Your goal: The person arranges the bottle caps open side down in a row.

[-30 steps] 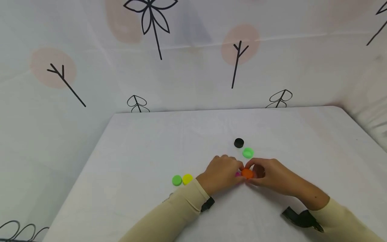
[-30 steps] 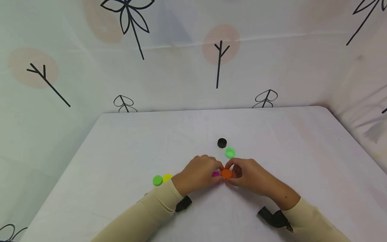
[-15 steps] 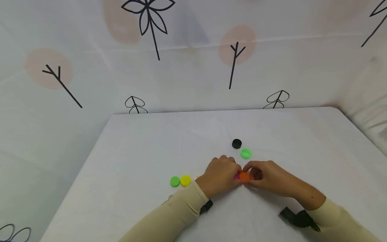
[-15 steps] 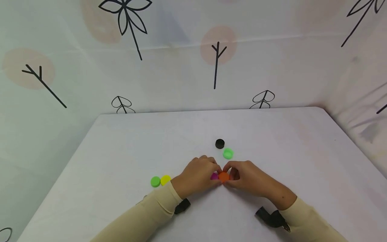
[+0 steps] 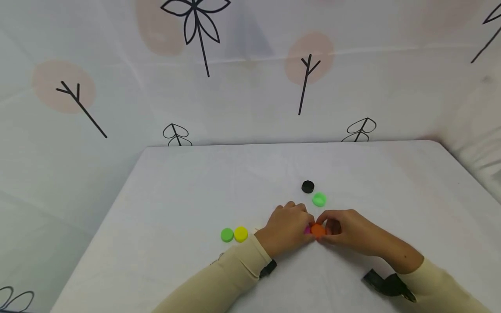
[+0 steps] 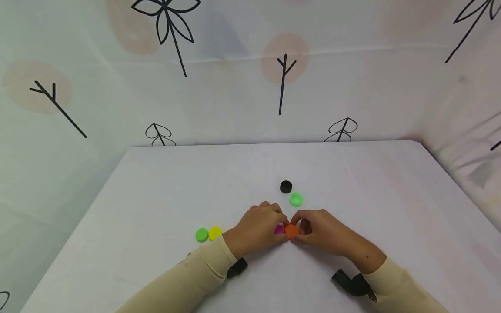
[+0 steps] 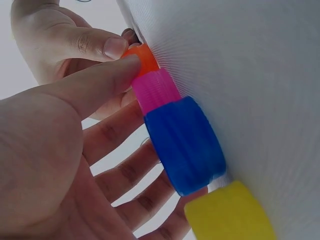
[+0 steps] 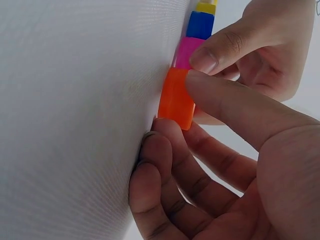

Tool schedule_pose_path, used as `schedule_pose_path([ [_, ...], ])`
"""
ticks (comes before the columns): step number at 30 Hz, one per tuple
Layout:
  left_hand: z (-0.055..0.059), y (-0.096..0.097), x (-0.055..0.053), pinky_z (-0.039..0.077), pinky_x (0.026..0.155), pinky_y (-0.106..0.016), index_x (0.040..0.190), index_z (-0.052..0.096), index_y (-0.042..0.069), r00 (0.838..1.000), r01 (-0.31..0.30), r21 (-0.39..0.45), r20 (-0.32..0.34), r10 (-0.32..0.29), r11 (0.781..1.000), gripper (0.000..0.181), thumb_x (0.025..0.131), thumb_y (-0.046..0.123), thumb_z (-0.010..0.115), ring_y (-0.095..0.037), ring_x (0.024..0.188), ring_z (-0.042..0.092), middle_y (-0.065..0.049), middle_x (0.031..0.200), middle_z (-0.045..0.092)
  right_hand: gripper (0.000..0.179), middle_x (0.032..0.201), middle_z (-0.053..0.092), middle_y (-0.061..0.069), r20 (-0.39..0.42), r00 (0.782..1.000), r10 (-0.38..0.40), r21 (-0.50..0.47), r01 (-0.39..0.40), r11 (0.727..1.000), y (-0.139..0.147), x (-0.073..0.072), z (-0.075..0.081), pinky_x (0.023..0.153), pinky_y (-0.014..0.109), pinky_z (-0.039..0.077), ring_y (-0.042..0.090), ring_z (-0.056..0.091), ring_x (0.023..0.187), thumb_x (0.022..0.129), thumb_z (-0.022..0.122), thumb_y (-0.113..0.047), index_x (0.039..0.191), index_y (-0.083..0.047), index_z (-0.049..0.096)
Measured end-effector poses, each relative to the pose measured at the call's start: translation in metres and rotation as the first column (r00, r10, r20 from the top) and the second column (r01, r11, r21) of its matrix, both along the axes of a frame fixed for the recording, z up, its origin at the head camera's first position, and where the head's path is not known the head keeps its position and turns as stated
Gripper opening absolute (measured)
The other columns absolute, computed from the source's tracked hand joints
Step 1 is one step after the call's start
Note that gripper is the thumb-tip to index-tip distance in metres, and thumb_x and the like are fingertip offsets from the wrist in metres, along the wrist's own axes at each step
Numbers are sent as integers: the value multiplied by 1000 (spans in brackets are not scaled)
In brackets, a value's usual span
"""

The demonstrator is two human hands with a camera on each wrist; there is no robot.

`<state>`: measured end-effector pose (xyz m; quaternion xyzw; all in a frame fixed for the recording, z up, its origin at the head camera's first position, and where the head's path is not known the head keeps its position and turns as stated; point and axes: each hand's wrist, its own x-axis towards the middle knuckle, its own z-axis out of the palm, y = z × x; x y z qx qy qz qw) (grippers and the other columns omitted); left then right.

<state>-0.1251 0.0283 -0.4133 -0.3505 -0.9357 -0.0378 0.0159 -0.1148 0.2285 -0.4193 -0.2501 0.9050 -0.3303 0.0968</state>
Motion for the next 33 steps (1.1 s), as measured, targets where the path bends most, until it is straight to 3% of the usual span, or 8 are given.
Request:
schedule_pose_path([
  [19, 2, 3, 4, 44, 67, -23, 103, 77, 28, 1000, 6, -2, -11, -6, 1000, 21, 90, 44, 72, -10, 81, 52, 8, 96, 66, 22, 71, 57, -11, 18, 999, 27, -9, -27, 1000, 4, 0, 1, 60, 20, 47, 0, 53, 66, 85, 79, -18, 103, -10, 68],
  [24, 2, 4, 3, 46, 68, -23, 104, 75, 26, 1000, 12, 14, -17, -12, 1000, 27, 90, 48, 70, -9, 82, 54, 9, 95, 66, 32, 74, 58, -11, 15, 999, 40, 22, -40, 999, 9, 0, 6, 63, 20, 49, 0, 54, 68, 85, 80, -22, 110, -8, 67],
  [28, 5, 1, 0, 51, 76, -27, 111, 75, 24, 1000, 2, 76, -8, -2, 997, 32, 94, 49, 64, -11, 91, 63, 8, 102, 71, 35, 77, 61, -10, -12, 1000, -13, 46, 13, 999, 14, -3, 12, 65, 21, 50, 1, 55, 70, 85, 79, -23, 114, -8, 66],
  [33, 10, -2, -6, 54, 83, -32, 121, 71, 20, 998, -57, 132, 41, 52, 990, 35, 98, 43, 61, -15, 99, 67, 5, 112, 73, 26, 78, 64, -5, -85, 983, -165, 42, 169, 985, 12, -11, 14, 62, 23, 49, 7, 58, 71, 88, 76, -20, 110, -9, 67],
])
